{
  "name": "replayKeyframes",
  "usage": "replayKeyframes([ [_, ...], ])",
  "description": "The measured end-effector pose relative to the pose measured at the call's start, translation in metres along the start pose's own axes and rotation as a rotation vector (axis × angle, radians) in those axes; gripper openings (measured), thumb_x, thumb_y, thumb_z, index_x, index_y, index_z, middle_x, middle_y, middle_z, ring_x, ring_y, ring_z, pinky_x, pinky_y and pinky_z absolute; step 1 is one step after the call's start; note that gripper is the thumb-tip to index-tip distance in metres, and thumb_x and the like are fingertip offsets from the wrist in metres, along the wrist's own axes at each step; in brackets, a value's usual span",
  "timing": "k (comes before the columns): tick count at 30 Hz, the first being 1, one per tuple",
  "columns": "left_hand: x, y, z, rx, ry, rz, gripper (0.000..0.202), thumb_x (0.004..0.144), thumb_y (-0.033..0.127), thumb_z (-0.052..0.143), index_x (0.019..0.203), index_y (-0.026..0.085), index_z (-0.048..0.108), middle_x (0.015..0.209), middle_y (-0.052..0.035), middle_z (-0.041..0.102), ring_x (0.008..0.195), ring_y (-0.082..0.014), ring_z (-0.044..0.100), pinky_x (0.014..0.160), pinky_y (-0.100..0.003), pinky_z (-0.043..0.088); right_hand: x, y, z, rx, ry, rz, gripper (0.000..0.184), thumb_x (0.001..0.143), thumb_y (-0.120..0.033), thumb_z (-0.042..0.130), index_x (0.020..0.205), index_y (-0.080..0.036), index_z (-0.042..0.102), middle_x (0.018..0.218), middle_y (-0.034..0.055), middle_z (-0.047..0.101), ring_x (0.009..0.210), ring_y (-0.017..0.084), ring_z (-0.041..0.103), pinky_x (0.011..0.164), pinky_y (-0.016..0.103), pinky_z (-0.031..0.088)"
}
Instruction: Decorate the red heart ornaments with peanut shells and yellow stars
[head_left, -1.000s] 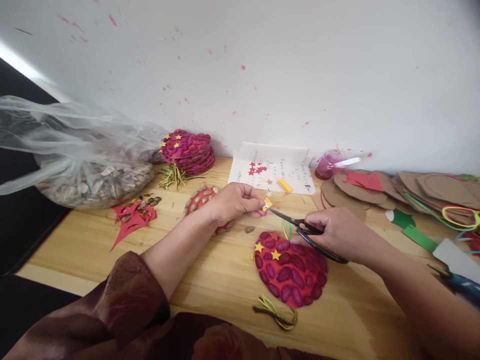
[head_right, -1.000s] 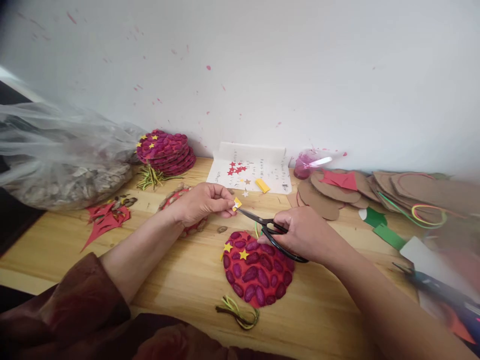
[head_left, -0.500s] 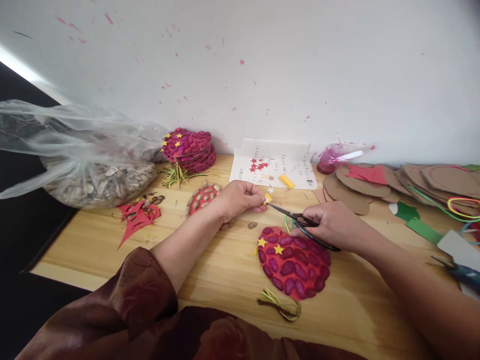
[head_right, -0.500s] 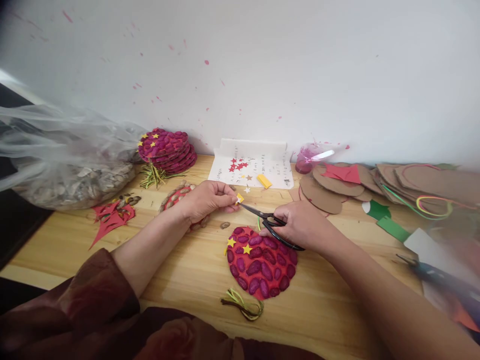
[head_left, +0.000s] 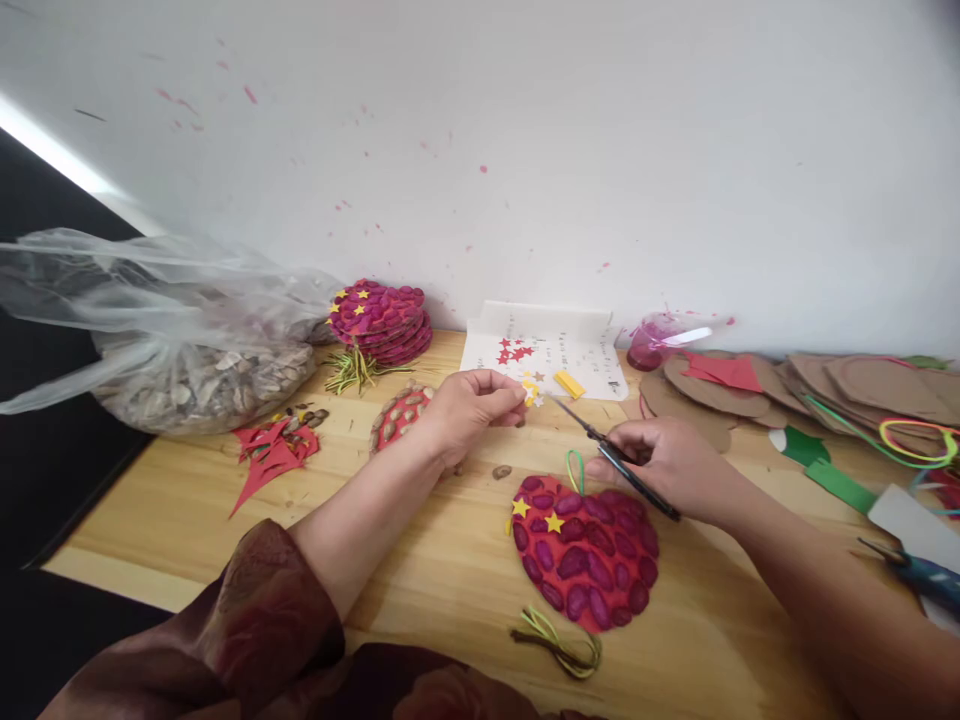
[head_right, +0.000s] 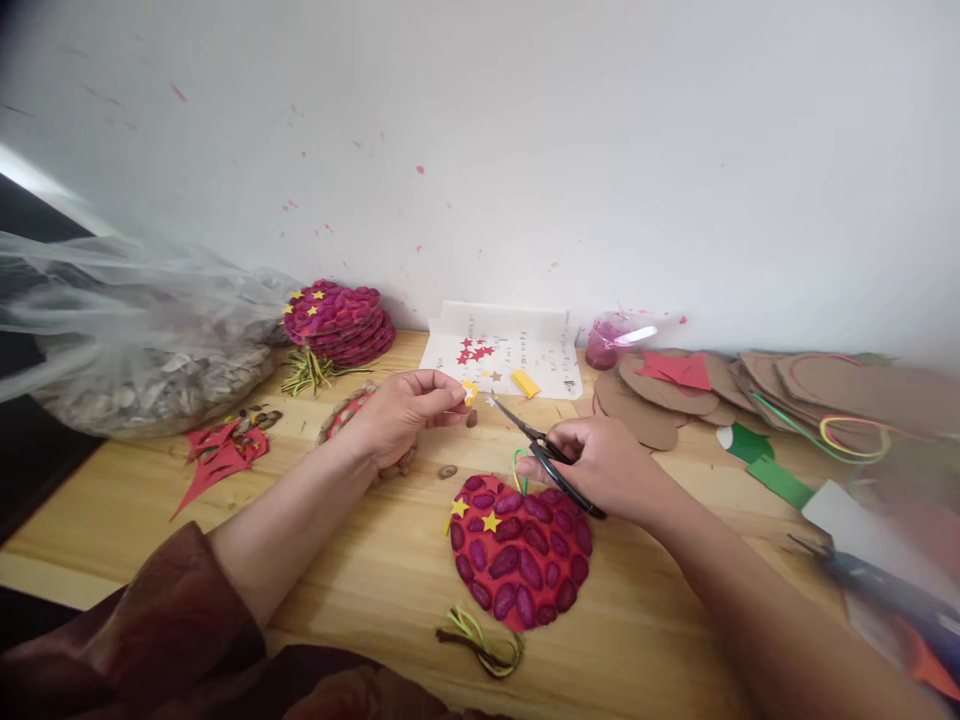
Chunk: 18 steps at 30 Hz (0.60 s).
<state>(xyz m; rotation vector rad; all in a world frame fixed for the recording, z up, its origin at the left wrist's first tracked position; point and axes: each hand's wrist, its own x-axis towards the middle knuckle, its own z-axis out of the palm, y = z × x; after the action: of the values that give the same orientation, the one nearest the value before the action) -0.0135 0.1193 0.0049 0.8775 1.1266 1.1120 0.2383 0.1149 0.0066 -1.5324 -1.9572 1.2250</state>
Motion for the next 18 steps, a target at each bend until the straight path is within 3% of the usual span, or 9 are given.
replayKeyframes([
  [4,-0.013,-0.001,0.014,-0.090,-0.028,0.006,0.027,0.063,0.030,0.088,0.072,0.013,0.069,0.072,0.0008,0.067,0.064,-0.0073,0.059,0.068,-0.022,0.051,-0.003,-0.010,0.017,0.241,0.049,0.073,0.040,0.073,-0.059,0.075,0.077,-0.021,0.063,0.046,-0.0068,0.050,0.040,0.011,0.039,0.041,0.026,0.027],
  [6,-0.019,-0.004,0.020,-0.075,-0.043,0.033,0.027,0.066,0.032,0.087,0.075,0.014,0.069,0.073,0.0013,0.067,0.064,-0.0068,0.058,0.069,-0.022,0.050,-0.005,-0.019,0.026,0.334,0.082,0.083,0.042,0.071,-0.058,0.078,0.085,-0.021,0.064,0.048,-0.0068,0.053,0.041,0.011,0.043,0.040,0.024,0.028],
  [11,-0.027,-0.010,0.028,0.079,-0.070,0.108,0.023,0.073,0.032,0.082,0.077,0.013,0.069,0.077,0.0007,0.066,0.068,-0.0072,0.055,0.069,-0.022,0.045,-0.007,-0.033,0.038,0.536,0.128,0.086,0.042,0.066,-0.050,0.083,0.087,-0.019,0.066,0.048,-0.0075,0.054,0.042,0.009,0.045,0.041,0.022,0.030],
  [18,-0.029,-0.011,0.032,0.123,-0.070,0.081,0.020,0.074,0.030,0.080,0.075,0.014,0.068,0.074,0.0009,0.065,0.065,-0.0080,0.055,0.066,-0.021,0.045,-0.008,-0.035,0.039,0.584,0.118,0.108,0.031,0.070,-0.043,0.081,0.083,-0.020,0.064,0.041,-0.0081,0.054,0.036,0.007,0.040,0.039,0.021,0.028],
])
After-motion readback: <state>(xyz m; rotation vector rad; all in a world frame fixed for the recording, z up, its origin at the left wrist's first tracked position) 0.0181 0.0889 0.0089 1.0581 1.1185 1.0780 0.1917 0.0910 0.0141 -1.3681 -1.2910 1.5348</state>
